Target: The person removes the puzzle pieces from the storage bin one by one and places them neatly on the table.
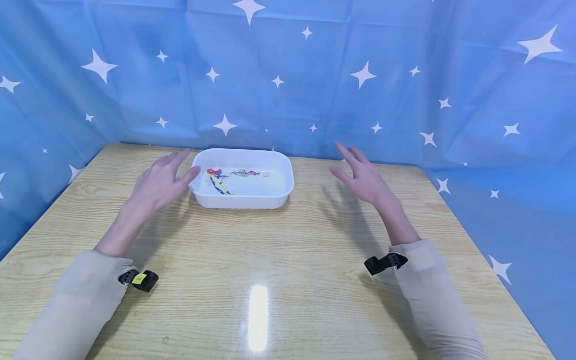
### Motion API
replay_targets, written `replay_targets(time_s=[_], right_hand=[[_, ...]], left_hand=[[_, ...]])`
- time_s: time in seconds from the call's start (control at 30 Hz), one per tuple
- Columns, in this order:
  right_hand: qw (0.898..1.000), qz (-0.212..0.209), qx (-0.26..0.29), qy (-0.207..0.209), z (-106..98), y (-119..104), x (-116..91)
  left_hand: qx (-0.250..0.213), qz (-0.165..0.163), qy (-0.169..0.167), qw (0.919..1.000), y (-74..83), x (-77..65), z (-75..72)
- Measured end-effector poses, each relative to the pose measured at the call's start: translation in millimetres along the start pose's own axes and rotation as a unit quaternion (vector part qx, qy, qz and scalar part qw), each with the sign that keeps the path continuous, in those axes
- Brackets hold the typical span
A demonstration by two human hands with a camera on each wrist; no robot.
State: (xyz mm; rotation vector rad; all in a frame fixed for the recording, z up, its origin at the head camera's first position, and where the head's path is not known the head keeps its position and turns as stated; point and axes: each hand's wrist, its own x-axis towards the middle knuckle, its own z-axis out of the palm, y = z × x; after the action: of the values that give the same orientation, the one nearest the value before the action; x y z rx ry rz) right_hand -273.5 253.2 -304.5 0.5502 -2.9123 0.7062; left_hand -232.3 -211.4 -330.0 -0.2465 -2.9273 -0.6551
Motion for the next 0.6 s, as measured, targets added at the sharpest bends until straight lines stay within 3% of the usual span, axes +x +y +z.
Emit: replay_targets(time_s=[0.33,0.6], right_hand=[[0.999,-0.041,0.01,0.014,10.2,-21.4,11.8],[0.997,-0.07,0.022,-0.002,20.9,-47.9,22.7]], left_hand=[[-0.056,-0.022,0.0,0.9982,4.6,8.4,5.7],[-0.09,-0.008,-0.004,0.9959,2.7,14.8,12.5]])
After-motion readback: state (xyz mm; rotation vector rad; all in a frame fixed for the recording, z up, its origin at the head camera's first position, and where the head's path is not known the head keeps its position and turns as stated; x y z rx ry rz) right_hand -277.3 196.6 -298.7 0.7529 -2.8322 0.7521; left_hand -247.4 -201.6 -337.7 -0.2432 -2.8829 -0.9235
